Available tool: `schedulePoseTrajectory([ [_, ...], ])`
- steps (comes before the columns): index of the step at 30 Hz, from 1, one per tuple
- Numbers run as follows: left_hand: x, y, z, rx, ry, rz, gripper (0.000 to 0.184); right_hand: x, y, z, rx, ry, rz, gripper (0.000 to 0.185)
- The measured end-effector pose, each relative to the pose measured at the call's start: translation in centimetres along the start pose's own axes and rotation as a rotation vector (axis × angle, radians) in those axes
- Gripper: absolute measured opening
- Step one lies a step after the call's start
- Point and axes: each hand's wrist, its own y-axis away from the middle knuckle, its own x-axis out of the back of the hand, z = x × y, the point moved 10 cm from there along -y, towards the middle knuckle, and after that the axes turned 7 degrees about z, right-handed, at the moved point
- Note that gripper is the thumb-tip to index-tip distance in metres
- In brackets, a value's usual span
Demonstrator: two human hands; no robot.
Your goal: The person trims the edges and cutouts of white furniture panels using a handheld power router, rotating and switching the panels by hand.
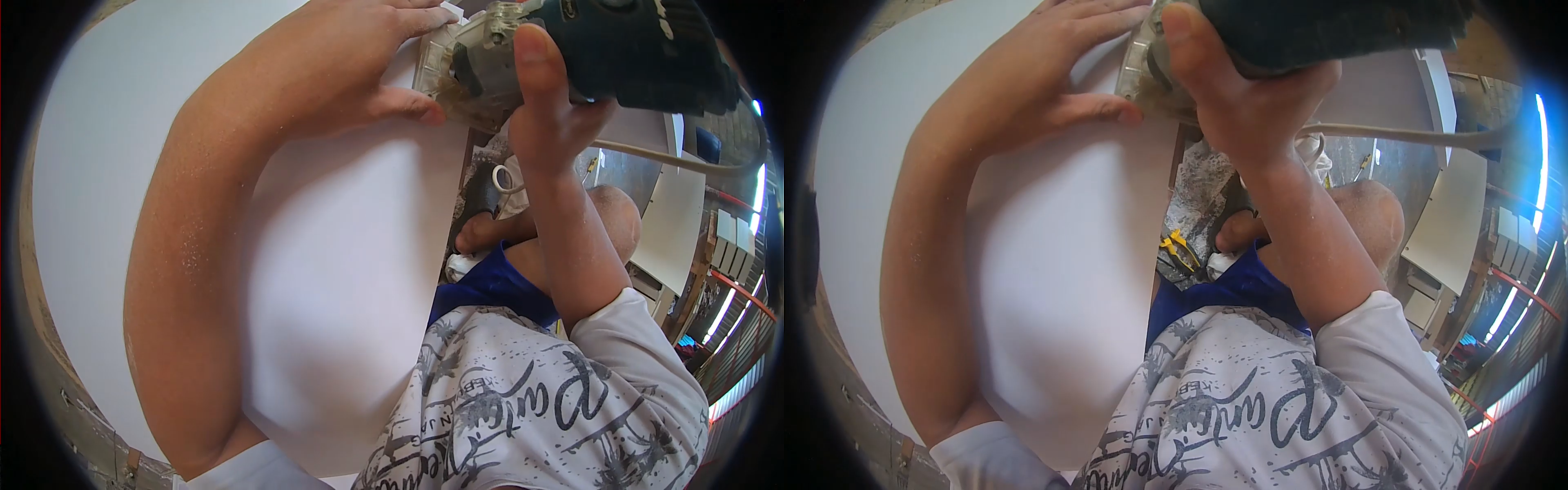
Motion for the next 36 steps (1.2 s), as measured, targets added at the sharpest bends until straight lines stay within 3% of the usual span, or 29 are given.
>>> schedulePoseTrajectory([
  [1,-0.2,0.0,-0.2,-0.002,-0.011,0.006,0.085,-0.1,-0.1,0.1,-0.037,-0.006,0.022,0.038],
  [4,-0.5,0.2,0.0,-0.002,-0.023,0.022,0.084,-0.3,-0.8,-1.1,0.149,0.043,-0.038,0.033],
  [12,-1.2,0.3,-0.1,0.057,-0.085,0.019,0.081,-0.4,-1.5,-1.1,0.21,0.052,-0.018,0.024],
  [16,-0.6,-0.1,-0.1,0.03,-0.067,0.055,0.078,-0.6,-2.2,-1.9,0.236,0.218,-0.045,0.023],
  [36,-0.5,-0.6,-0.2,0.081,-0.078,0.055,0.076,-1.1,-3.1,-0.5,0.184,0.082,-0.02,0.022],
])
